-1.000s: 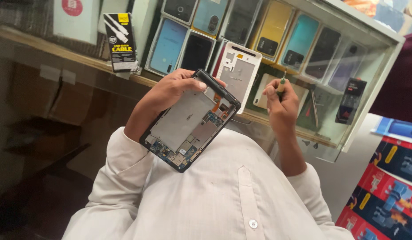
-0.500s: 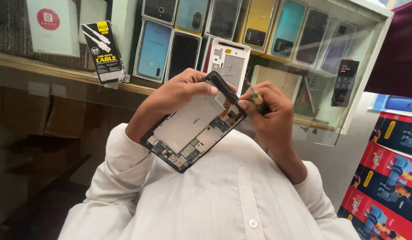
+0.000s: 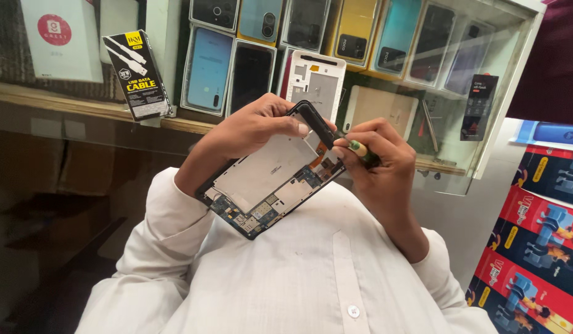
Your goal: The person repairs a disassembled tablet, prying at its frame and using a screwdriver to work on the internal board while holding the device on their lap. They turn the tablet over, press on internal components, and continue prying and screwing along its edges.
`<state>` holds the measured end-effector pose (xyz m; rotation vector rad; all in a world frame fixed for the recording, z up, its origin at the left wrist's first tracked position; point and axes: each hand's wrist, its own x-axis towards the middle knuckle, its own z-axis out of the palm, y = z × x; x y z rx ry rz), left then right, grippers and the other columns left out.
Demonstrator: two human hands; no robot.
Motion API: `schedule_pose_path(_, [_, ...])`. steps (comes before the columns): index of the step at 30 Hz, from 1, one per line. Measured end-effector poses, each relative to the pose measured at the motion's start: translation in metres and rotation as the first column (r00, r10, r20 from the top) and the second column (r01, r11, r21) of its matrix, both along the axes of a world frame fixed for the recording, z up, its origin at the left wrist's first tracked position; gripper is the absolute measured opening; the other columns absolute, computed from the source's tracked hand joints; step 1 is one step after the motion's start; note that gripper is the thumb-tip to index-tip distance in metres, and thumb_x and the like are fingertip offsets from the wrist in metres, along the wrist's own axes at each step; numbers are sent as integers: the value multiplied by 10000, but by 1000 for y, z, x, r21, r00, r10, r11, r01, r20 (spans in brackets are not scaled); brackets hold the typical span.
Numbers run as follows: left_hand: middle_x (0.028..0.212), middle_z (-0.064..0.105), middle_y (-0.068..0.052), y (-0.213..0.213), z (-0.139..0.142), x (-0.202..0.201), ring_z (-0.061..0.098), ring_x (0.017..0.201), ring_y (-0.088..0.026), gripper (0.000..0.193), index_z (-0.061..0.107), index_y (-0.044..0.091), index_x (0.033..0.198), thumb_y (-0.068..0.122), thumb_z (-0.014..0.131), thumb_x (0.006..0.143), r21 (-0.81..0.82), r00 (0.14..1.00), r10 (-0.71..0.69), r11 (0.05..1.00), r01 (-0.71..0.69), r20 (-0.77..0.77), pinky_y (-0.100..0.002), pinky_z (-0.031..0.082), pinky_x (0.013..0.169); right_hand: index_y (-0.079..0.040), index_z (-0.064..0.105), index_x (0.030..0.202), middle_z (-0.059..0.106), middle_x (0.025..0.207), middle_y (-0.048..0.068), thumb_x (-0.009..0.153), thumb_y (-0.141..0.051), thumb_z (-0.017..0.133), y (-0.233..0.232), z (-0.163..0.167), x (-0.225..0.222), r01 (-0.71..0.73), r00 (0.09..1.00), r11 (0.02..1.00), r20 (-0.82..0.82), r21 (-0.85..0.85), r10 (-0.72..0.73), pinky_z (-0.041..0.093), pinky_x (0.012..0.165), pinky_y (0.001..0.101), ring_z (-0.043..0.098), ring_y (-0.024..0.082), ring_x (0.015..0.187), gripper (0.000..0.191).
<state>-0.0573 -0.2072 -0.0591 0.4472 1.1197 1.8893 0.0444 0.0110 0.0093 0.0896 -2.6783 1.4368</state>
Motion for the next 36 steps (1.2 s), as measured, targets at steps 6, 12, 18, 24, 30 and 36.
schedule_pose_path(6, [1020,783,-95,2,-2,-2,721,905,-120,341,750,-18,1180,195,667,927,-57,999,-9,998,6,-51,-279,576,875,-38,753,1003,667,977,49,898,-4,806,-3,8,-3,-27,999,996,-23,82,29,498,660,259,641,111,787,123])
schedule_pose_path(12, [942,781,-91,5,-2,-5,724,806,-114,286,767,-18,1065,202,659,917,-139,998,-23,990,14,-60,-280,590,765,-33,760,962,684,935,56,866,26,813,-3,11,-4,4,1000,990,23,140,-8,481,596,264,624,110,694,124])
schedule_pose_path(18, [928,779,-91,9,-4,-7,720,791,-114,268,771,-15,1039,201,662,926,-151,996,-25,989,12,-84,-279,586,738,-28,754,994,680,967,63,866,50,791,0,11,-7,-22,1000,994,-6,108,23,519,654,260,663,121,776,154])
schedule_pose_path(24, [915,780,-84,14,-8,-9,713,767,-111,273,773,-5,1044,199,647,915,-164,992,-35,986,15,-122,-276,587,736,-26,758,982,673,937,57,883,29,793,3,7,-6,2,1000,993,7,118,-2,487,595,253,634,99,714,120])
schedule_pose_path(30, [925,770,-79,25,-8,-13,679,802,-104,289,778,-11,1046,210,635,928,-192,990,-74,980,50,-120,-275,550,765,-8,753,985,663,907,55,896,-1,818,9,5,-5,22,1000,993,9,118,-23,442,591,258,586,104,698,110])
schedule_pose_path(36, [945,772,-55,33,-7,-13,671,821,-77,311,775,-5,1082,226,630,931,-163,983,-100,984,75,-156,-253,535,769,-33,779,1029,691,933,46,889,1,809,15,5,1,49,999,995,0,82,-49,502,663,238,635,94,775,147])
